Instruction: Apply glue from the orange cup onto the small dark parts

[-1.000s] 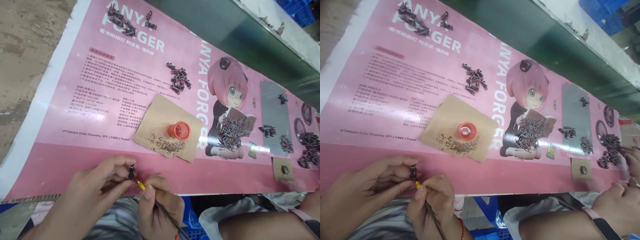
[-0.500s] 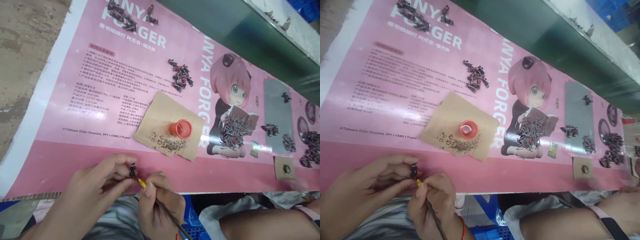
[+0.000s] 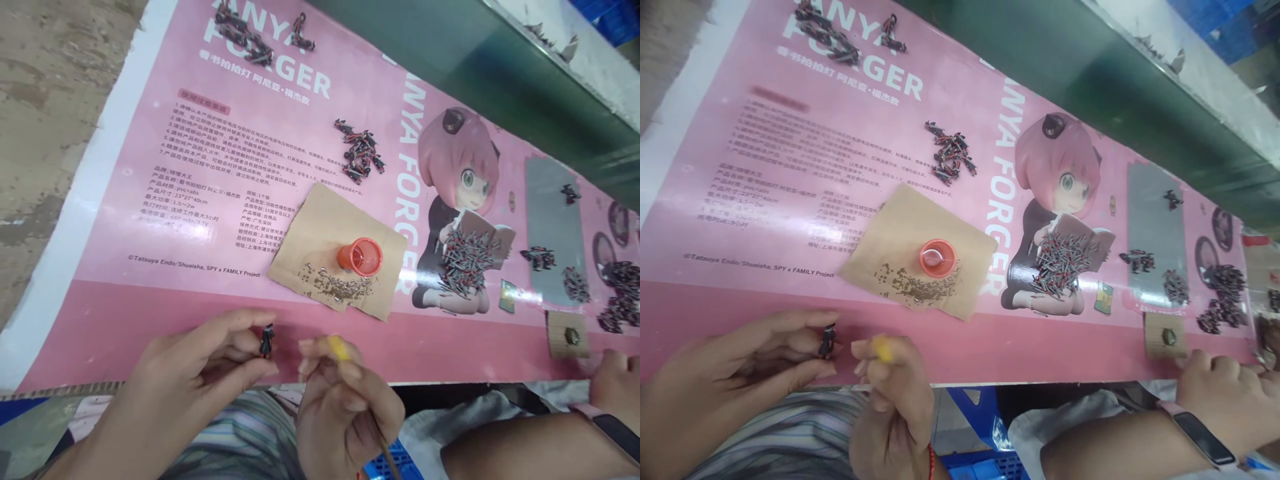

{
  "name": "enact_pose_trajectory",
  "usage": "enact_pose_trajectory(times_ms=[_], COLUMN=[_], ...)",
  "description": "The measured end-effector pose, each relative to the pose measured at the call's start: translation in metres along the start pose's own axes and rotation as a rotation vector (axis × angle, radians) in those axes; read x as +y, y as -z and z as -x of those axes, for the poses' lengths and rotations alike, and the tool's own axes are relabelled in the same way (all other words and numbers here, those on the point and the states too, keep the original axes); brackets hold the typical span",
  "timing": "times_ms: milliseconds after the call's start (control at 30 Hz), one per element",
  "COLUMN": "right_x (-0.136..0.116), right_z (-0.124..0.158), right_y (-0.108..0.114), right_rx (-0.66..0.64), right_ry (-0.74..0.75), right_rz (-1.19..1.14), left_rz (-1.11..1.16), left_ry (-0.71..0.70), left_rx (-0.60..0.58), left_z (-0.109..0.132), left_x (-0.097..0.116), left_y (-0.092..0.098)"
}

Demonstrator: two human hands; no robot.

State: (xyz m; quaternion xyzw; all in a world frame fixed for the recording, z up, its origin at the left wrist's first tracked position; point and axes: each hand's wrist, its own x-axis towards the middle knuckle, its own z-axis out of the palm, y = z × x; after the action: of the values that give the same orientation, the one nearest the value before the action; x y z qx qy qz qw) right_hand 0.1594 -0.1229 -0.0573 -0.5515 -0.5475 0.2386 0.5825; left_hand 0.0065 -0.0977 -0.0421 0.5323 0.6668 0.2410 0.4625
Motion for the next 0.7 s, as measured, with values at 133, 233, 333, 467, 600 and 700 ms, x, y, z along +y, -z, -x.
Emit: enact_pose_trajectory(times_ms=[133, 233, 333, 467, 600, 700], right_x=[-0.012, -0.017, -0.022, -0.028, -0.028, -0.027], right_z=[-0.004, -0.001, 0.0, -0.005, -0.002, 0.001], right_y=[-0.01, -0.009, 0.0, 0.006, -0.001, -0.003], right_rx=[0.094, -0.02, -0.18, -0.252, -0.124, 0.011], right_ry=[-0.153, -0.313, -0.381, -0.235, -0.088, -0.179], right_rz=[-0.211, -0.37, -0.414, -0.22, -0.047, -0.075], left_rz=[-0.078, -0.083, -0.083, -0.086, -0.092, -0.096], left_ry=[-0.033, -0.048, -0.054, -0.058, -0.066, -0.074], left_rx=[0.035, 0.036, 0.039, 0.046, 0.058, 0.069], left_z=[0.011, 0.014, 0.016, 0.021, 0.027, 0.031], left_x=[-0.015, -0.019, -0.02, -0.02, -0.021, -0.021], left_y=[-0.007, -0.01, -0.012, -0.012, -0.009, -0.007])
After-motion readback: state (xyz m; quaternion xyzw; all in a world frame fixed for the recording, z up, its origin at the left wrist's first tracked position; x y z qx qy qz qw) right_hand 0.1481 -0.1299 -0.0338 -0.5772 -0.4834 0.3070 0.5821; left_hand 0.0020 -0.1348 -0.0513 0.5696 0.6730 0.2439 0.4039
